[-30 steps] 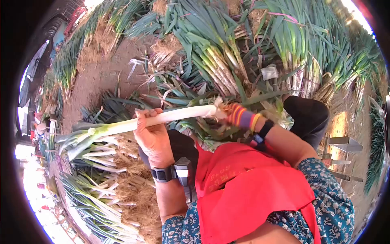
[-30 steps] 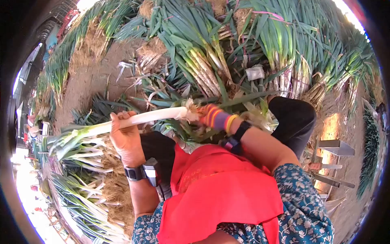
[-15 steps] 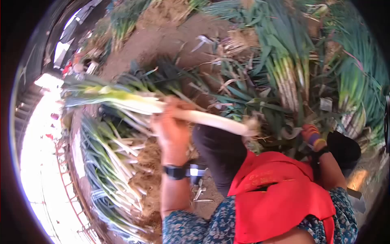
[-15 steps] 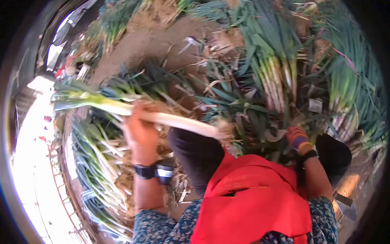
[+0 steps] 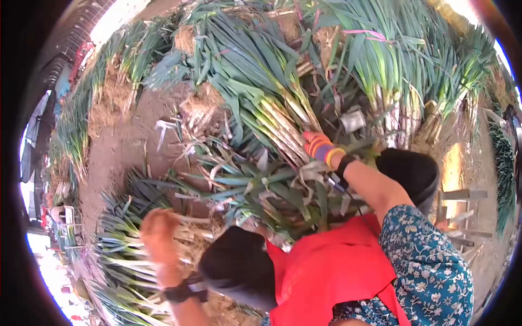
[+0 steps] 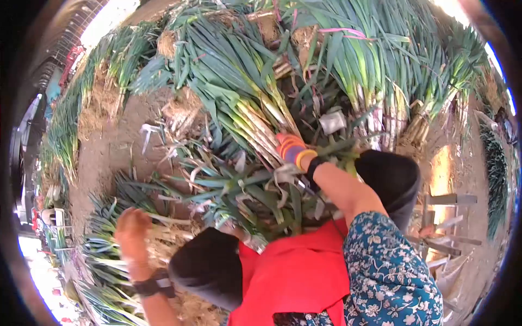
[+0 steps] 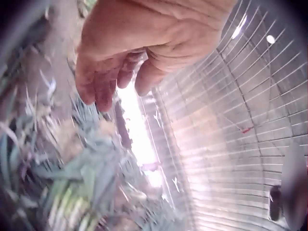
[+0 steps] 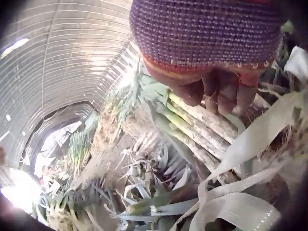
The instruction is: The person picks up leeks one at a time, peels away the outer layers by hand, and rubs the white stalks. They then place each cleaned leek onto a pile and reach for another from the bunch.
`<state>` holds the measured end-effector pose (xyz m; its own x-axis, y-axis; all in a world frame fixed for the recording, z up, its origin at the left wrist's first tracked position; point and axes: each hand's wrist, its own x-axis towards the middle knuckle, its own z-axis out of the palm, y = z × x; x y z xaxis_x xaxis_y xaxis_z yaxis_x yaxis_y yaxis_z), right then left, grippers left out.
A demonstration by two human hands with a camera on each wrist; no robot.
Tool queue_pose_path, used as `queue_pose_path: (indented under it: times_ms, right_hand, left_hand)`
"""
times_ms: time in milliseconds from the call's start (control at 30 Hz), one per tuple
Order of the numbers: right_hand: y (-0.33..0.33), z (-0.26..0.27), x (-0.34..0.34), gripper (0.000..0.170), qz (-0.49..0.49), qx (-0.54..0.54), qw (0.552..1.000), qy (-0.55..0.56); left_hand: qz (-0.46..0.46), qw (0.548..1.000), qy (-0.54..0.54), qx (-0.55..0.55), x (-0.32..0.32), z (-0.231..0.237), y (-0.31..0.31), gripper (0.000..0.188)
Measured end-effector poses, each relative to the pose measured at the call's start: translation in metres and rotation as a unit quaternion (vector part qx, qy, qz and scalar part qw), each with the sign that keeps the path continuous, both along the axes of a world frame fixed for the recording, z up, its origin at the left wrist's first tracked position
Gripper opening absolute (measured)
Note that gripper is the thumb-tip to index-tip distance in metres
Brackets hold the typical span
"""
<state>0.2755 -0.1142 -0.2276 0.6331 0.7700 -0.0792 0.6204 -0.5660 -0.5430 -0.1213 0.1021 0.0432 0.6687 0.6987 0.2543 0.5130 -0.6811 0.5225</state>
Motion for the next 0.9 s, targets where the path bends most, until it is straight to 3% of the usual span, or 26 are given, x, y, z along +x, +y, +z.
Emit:
queue_pose_path:
  times_ms: [33, 67, 133, 200, 333, 367, 400, 467, 533, 567, 600, 633, 667, 733, 800, 900]
  right_hand:
    - [0.007, -0.016, -0.003, 0.045, -0.009, -0.001, 0.999, -0.047]
    - [0.012, -0.027, -0.01, 0.046, -0.019, -0.001, 0.995, -0.093]
    - [0.025, -0.037, -0.02, 0.047, -0.057, -0.06, 0.992, -0.097]
    - [0.035, -0.011, -0.019, 0.045, -0.089, -0.16, 0.983, -0.025]
    - [0.04, -0.005, -0.004, 0.047, -0.08, -0.235, 0.965, 0.085]
    - [0.042, -0.012, -0.001, 0.045, -0.035, -0.219, 0.967, 0.125]
    - [0.041, 0.001, -0.017, 0.041, 0.002, -0.133, 0.988, 0.072]
    - [0.036, 0.045, -0.036, 0.035, 0.023, 0.068, 0.964, 0.257]
    - [0.032, 0.033, -0.051, 0.034, 0.115, 0.143, 0.98, 0.078]
    - [0.021, 0.037, -0.054, 0.039, 0.249, 0.169, 0.94, -0.161]
    - [0.012, 0.041, -0.064, 0.039, 0.247, 0.168, 0.94, -0.164]
    - [0.001, 0.067, -0.078, 0.05, 0.156, 0.195, 0.964, 0.086]
    - [-0.011, 0.1, -0.09, 0.061, 0.053, 0.21, 0.92, 0.328]
    - [-0.043, 0.147, -0.111, 0.064, 0.057, 0.191, 0.929, 0.312]
    - [-0.075, 0.157, -0.128, 0.056, 0.086, 0.067, 0.98, 0.168]
    - [-0.115, 0.18, -0.151, 0.045, 0.148, 0.018, 0.986, 0.081]
  left_hand:
    - [0.062, 0.882, -0.251, -0.394, 0.05, 0.006, -0.031, 0.013]
    - [-0.009, 0.886, -0.206, -0.416, 0.073, -0.005, -0.037, 0.014]
    - [-0.018, 0.832, -0.186, -0.521, 0.122, -0.005, -0.07, 0.012]
    - [-0.059, 0.797, -0.164, -0.579, 0.145, -0.03, -0.08, 0.015]
    - [-0.07, 0.796, -0.134, -0.586, 0.16, -0.04, -0.09, 0.018]
    - [-0.072, 0.795, -0.127, -0.589, 0.163, -0.042, -0.089, 0.018]
    - [-0.075, 0.792, -0.122, -0.593, 0.166, -0.043, -0.09, 0.018]
    - [-0.077, 0.801, -0.127, -0.58, 0.17, -0.046, -0.09, 0.019]
    - [-0.027, 0.816, -0.143, -0.559, 0.174, -0.046, -0.09, 0.019]
    - [-0.031, 0.823, -0.166, -0.543, 0.174, -0.052, -0.089, 0.02]
    - [-0.034, 0.822, -0.167, -0.543, 0.174, -0.061, -0.086, 0.02]
    - [-0.014, 0.84, -0.185, -0.511, 0.174, -0.072, -0.082, 0.021]
    - [0.007, 0.854, -0.204, -0.478, 0.174, -0.077, -0.08, 0.022]
    - [0.038, 0.847, -0.228, -0.478, 0.175, -0.079, -0.076, 0.024]
    - [0.075, 0.84, -0.254, -0.473, 0.178, -0.074, -0.072, 0.026]
    - [0.096, 0.802, -0.276, -0.521, 0.185, -0.074, -0.073, 0.035]
